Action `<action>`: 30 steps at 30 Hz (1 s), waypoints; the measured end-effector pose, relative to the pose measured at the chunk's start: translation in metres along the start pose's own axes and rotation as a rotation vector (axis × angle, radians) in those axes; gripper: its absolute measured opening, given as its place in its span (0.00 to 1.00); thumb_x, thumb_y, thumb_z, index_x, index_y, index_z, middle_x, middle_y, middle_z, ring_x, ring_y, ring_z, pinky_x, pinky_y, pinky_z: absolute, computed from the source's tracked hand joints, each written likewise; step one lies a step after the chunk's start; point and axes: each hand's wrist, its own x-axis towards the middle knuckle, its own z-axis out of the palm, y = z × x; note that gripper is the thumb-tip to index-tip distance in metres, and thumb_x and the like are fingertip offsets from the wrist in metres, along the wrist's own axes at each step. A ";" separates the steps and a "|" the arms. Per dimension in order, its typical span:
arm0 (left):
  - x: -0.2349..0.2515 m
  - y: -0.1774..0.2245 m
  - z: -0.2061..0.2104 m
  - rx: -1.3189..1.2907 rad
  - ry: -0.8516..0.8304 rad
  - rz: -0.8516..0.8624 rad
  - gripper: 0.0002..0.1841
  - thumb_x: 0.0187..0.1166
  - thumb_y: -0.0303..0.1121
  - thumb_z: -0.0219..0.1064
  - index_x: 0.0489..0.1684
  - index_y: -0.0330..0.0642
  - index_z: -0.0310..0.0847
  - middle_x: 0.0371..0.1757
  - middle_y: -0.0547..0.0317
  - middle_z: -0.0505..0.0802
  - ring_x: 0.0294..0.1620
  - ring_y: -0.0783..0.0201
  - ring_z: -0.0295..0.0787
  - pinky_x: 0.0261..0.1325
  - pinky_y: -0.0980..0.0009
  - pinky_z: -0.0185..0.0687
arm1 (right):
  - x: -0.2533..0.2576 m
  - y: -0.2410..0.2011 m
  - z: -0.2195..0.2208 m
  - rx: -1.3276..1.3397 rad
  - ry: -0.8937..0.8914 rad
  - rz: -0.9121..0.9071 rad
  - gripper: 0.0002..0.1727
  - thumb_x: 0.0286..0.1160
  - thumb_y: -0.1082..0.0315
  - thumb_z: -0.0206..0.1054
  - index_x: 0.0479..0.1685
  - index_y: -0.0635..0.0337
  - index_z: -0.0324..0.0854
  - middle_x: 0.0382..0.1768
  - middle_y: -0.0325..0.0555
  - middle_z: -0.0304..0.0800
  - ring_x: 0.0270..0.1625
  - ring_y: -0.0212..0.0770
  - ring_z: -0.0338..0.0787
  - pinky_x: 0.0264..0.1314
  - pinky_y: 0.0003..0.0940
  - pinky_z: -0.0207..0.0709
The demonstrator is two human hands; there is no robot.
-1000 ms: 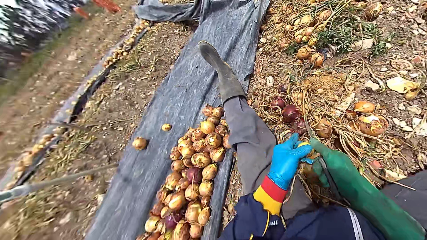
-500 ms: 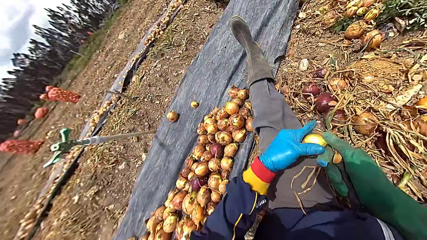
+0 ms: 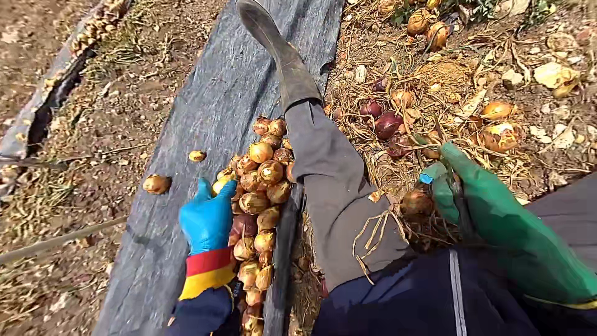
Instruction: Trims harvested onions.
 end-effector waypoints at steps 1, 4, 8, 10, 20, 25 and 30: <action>0.005 -0.006 -0.006 0.084 0.017 -0.013 0.37 0.77 0.59 0.69 0.75 0.36 0.79 0.59 0.27 0.90 0.65 0.28 0.84 0.66 0.22 0.69 | 0.014 0.007 -0.012 -0.011 0.203 0.008 0.30 0.88 0.35 0.48 0.46 0.49 0.84 0.20 0.36 0.79 0.16 0.30 0.75 0.17 0.26 0.73; -0.004 0.005 0.000 0.064 0.068 0.073 0.34 0.82 0.52 0.65 0.79 0.33 0.75 0.68 0.31 0.88 0.72 0.33 0.82 0.76 0.30 0.67 | 0.035 0.036 -0.090 0.163 0.401 -0.021 0.31 0.82 0.33 0.57 0.67 0.46 0.82 0.40 0.40 0.92 0.29 0.34 0.86 0.31 0.32 0.81; -0.041 0.086 0.049 -0.223 -0.069 0.298 0.24 0.87 0.47 0.62 0.74 0.42 0.82 0.60 0.49 0.95 0.62 0.49 0.92 0.69 0.38 0.79 | 0.020 0.045 -0.141 0.351 0.673 -0.098 0.22 0.83 0.44 0.62 0.65 0.46 0.80 0.48 0.36 0.93 0.38 0.33 0.90 0.40 0.34 0.85; -0.041 0.131 0.077 -0.261 -0.132 0.390 0.26 0.87 0.50 0.62 0.80 0.48 0.79 0.61 0.56 0.95 0.64 0.56 0.92 0.71 0.42 0.82 | 0.010 0.055 -0.148 0.350 0.640 -0.108 0.21 0.84 0.44 0.60 0.65 0.45 0.80 0.47 0.36 0.92 0.38 0.32 0.89 0.40 0.33 0.85; -0.028 0.273 0.218 -0.402 -0.433 0.229 0.36 0.85 0.59 0.58 0.85 0.44 0.72 0.77 0.46 0.85 0.82 0.45 0.77 0.83 0.37 0.66 | 0.028 0.097 -0.122 0.312 0.592 0.008 0.27 0.86 0.44 0.60 0.67 0.58 0.80 0.47 0.51 0.96 0.40 0.45 0.96 0.41 0.43 0.90; -0.088 0.304 0.246 -0.535 -0.436 0.210 0.28 0.87 0.58 0.56 0.76 0.53 0.83 0.74 0.54 0.89 0.79 0.53 0.80 0.81 0.41 0.70 | 0.026 0.089 -0.140 0.289 0.628 -0.058 0.27 0.87 0.43 0.58 0.67 0.56 0.81 0.47 0.50 0.96 0.39 0.45 0.96 0.40 0.43 0.90; -0.142 0.339 0.246 -0.465 -0.584 0.319 0.37 0.84 0.67 0.53 0.82 0.52 0.77 0.75 0.52 0.88 0.78 0.49 0.81 0.79 0.38 0.71 | 0.027 0.093 -0.149 0.312 0.687 -0.059 0.29 0.85 0.41 0.59 0.65 0.58 0.80 0.47 0.50 0.96 0.41 0.46 0.96 0.42 0.44 0.90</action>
